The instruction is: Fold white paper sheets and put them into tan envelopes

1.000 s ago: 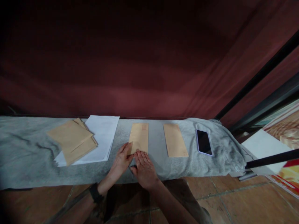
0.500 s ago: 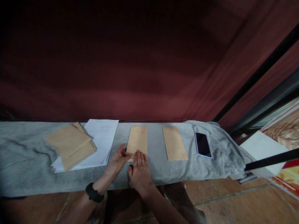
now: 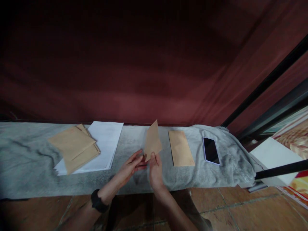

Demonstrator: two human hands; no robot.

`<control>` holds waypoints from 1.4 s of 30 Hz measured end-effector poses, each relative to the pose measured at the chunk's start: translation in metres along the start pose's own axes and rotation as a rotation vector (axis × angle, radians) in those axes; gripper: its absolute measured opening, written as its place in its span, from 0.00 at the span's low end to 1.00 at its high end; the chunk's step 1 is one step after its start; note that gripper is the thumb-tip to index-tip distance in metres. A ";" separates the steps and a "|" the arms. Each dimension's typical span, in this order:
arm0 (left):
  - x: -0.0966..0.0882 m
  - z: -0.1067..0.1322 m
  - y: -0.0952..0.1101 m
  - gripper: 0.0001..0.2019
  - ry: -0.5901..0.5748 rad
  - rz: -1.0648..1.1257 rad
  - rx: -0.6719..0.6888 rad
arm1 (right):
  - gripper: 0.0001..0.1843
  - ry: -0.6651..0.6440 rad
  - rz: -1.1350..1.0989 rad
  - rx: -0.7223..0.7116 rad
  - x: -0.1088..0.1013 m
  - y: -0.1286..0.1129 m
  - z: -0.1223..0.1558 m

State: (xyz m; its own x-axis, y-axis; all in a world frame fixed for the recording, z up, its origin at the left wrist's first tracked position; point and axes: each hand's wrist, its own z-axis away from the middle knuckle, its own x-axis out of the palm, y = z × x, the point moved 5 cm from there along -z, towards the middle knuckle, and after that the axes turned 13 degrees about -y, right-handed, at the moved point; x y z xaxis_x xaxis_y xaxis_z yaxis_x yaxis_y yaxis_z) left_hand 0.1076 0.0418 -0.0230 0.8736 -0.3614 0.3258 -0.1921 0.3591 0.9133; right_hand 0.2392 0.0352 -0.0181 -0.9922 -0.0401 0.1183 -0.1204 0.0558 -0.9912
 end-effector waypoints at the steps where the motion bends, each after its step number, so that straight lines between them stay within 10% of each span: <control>1: 0.003 -0.001 -0.003 0.41 -0.013 -0.003 -0.001 | 0.29 -0.006 -0.095 0.008 0.005 0.003 0.002; 8: -0.015 -0.007 -0.011 0.45 0.084 -0.119 -0.042 | 0.23 0.106 -0.149 0.072 -0.013 0.028 0.010; 14: -0.030 -0.003 -0.020 0.46 0.123 -0.297 -0.117 | 0.24 0.117 0.375 0.090 -0.060 0.039 0.004; 20: -0.034 -0.002 -0.010 0.37 0.123 -0.623 -0.132 | 0.26 -0.341 0.985 -0.178 -0.014 0.021 0.022; 27: -0.029 0.002 0.013 0.20 0.227 -1.280 0.164 | 0.33 -0.391 1.303 -0.281 -0.001 0.023 0.038; 34: -0.003 -0.072 -0.004 0.28 -0.182 -1.630 0.250 | 0.28 -0.387 1.296 -0.325 0.000 0.037 0.033; 42: -0.004 -0.154 0.017 0.32 -0.139 -1.770 0.235 | 0.35 -0.508 1.189 -0.321 -0.005 0.017 0.034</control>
State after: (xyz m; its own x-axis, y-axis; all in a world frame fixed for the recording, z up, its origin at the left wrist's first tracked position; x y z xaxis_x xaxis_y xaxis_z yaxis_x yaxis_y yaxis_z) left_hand 0.1701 0.1820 -0.0464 0.0517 -0.2084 -0.9767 0.7731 -0.6107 0.1713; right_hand 0.2435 0.0020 -0.0372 -0.3843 -0.1651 -0.9083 0.7327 0.5441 -0.4088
